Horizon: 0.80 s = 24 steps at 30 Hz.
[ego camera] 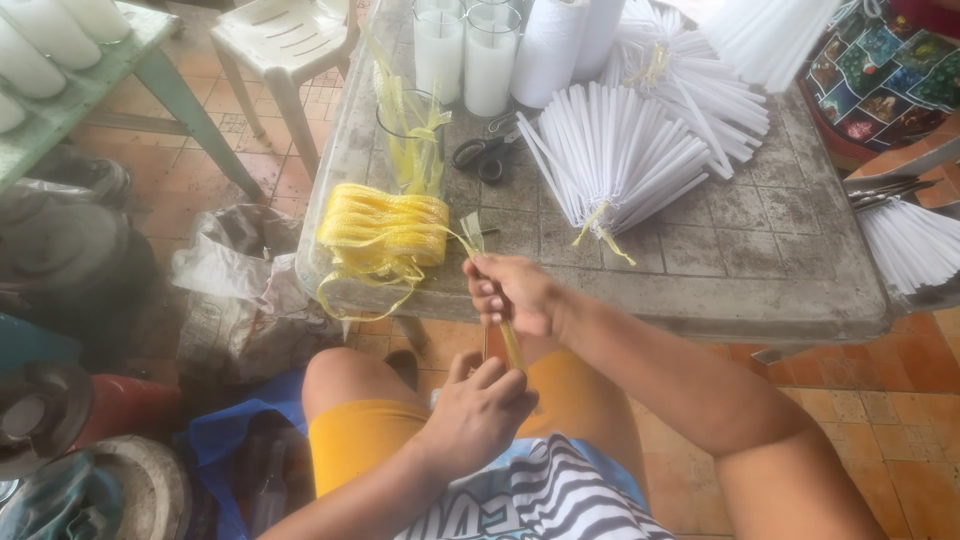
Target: Tying yellow string around bundles of white paper sticks and cutting the string with scissors in a production setting.
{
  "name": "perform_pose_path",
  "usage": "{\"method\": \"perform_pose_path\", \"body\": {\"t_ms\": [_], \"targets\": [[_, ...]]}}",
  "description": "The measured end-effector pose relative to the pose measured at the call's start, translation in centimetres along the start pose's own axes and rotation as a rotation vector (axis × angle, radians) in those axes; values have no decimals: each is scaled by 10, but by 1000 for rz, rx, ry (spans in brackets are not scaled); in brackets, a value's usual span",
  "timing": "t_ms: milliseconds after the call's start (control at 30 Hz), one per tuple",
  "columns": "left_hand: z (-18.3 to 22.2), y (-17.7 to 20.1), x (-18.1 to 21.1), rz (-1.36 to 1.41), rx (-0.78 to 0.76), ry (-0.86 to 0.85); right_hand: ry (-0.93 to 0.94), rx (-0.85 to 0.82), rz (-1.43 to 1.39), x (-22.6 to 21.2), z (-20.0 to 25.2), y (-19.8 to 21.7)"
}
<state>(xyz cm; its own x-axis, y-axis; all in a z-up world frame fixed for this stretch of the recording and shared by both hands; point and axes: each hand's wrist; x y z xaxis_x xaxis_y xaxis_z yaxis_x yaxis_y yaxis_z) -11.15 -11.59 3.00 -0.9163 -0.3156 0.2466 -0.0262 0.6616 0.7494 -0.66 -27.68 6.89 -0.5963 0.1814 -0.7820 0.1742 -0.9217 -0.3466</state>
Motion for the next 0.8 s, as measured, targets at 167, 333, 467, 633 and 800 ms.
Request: {"method": "perform_pose_path", "body": {"t_ms": [167,333,467,633,800], "targets": [[2,-9,-7,22,-17,5,2,-13,16,-12,-28,4],[12,-29,-17,-4,-89,-5,84,-3,34,-12,-41,8],[-14,-22,-48,84,-400,119,217,53,224,1,-57,22],[-121,41,-105,193,-245,138,373,123,330,32,-100,47],[-183,-49,-225,-205,-261,532,357,180,347,42,-80,29]]}}
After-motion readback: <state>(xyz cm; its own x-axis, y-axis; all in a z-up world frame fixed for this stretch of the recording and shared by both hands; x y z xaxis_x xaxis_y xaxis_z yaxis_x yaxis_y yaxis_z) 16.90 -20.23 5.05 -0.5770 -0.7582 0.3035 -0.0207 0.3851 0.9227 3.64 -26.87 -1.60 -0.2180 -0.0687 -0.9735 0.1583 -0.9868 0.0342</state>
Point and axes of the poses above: each hand's wrist, its own z-axis away from the middle knuckle, its own y-axis out of the back of the hand, x = y × z, and after that the axes turned 6 degrees about z, right-handed
